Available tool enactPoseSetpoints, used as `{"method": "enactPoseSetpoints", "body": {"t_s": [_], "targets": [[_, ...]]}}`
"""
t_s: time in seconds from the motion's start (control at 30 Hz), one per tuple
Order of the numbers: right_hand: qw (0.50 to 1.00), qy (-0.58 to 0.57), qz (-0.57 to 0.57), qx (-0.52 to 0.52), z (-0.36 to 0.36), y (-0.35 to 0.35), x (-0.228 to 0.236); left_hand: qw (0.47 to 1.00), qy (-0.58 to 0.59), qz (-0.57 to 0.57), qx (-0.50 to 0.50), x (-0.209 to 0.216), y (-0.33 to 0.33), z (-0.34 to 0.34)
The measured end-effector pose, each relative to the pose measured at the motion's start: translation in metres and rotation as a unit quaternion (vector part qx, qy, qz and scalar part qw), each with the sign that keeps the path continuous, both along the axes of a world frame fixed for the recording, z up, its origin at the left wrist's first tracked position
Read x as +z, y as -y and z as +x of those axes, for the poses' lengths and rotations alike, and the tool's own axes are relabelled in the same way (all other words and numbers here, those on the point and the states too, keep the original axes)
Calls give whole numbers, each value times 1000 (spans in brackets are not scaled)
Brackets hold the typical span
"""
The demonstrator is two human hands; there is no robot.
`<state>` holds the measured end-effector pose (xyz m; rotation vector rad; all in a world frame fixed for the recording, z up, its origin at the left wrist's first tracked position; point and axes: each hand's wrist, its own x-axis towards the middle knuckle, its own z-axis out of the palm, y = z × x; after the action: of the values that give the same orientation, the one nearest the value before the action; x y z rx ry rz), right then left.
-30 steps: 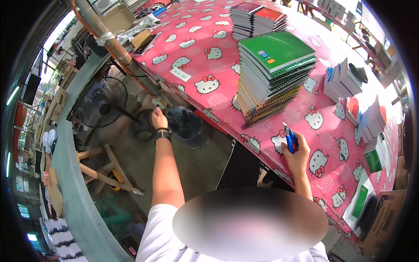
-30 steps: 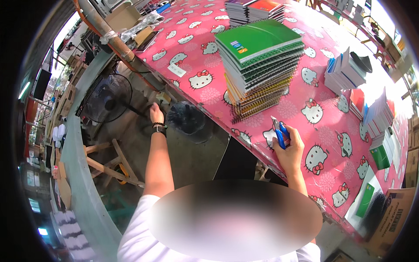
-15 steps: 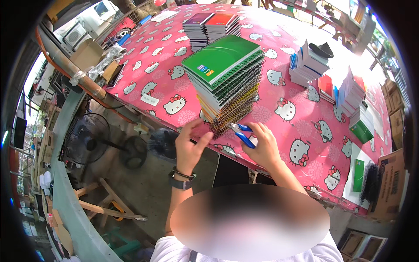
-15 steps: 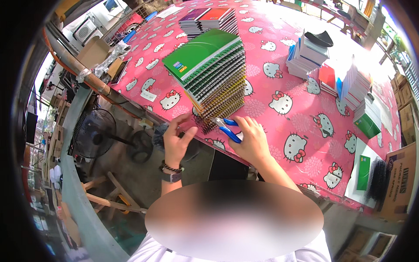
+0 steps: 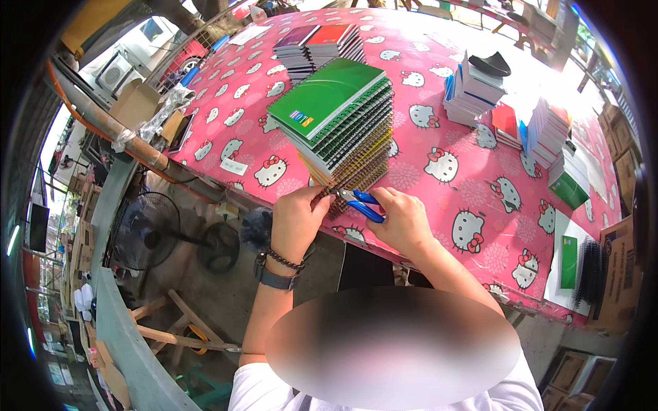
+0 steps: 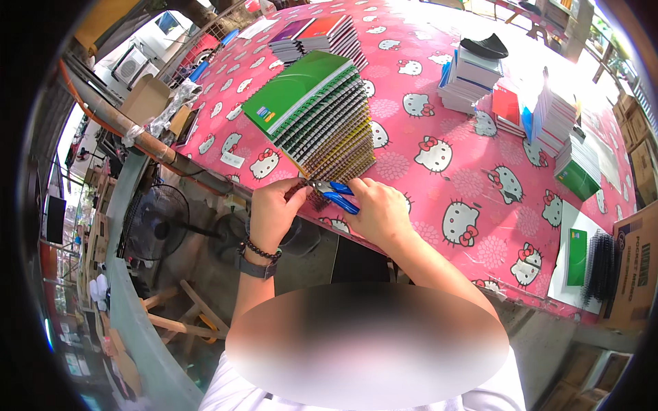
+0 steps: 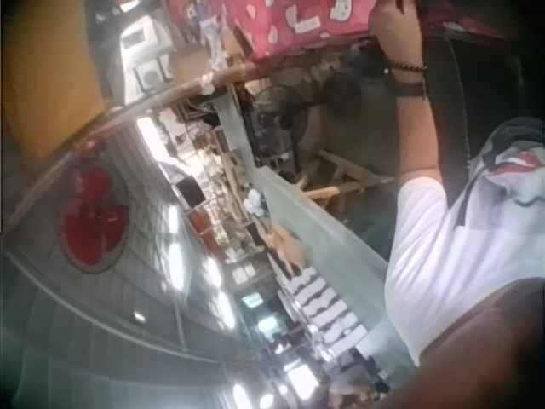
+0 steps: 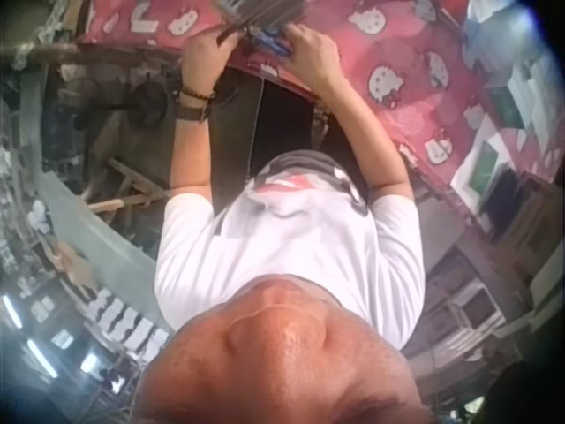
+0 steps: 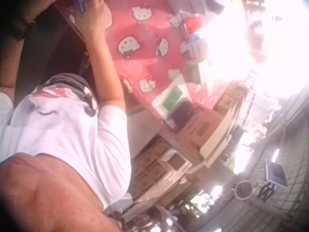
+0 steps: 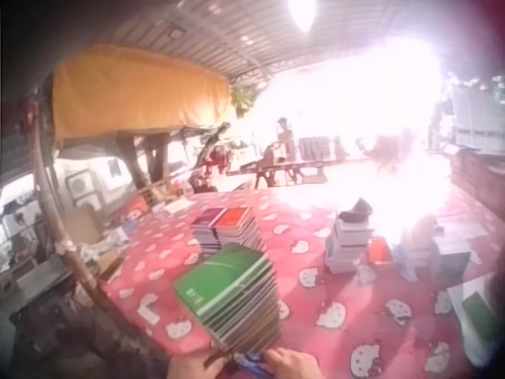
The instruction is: The person uses blue-handled pliers to trim the excess length of a metal spiral binding on a stack of notebooks, repeating the action on different parts of the binding.
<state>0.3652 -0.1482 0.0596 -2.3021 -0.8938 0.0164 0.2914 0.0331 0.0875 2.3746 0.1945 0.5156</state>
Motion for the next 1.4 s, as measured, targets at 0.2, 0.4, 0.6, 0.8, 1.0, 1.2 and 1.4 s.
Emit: {"method": "enactPoseSetpoints", "body": {"t_s": [0.2, 0.4, 0.6, 0.8, 1.0, 1.2, 1.4], "targets": [[994, 105, 21, -5, 2, 13, -10, 998, -18, -67, 3, -2, -3, -2], [992, 128, 18, -10, 3, 5, -8, 994, -38, -104, 1, 4, 1, -1], [992, 124, 23, -18, -3, 9, -6, 994, -38, -106, 11, 0, -5, -2], [998, 60, -6, 1, -1, 0, -8, 993, -52, -108, -10, -2, -8, 2], [1000, -7, -15, 4, 2, 7, -7, 994, -47, -100, 4, 1, -9, 0], [992, 121, 22, -11, 1, 1, -13, 991, -47, -122, -11, -6, -10, -1], [999, 31, -13, 7, 4, -1, -16, 994, -19, -110, -21, -8, -7, 2]]}}
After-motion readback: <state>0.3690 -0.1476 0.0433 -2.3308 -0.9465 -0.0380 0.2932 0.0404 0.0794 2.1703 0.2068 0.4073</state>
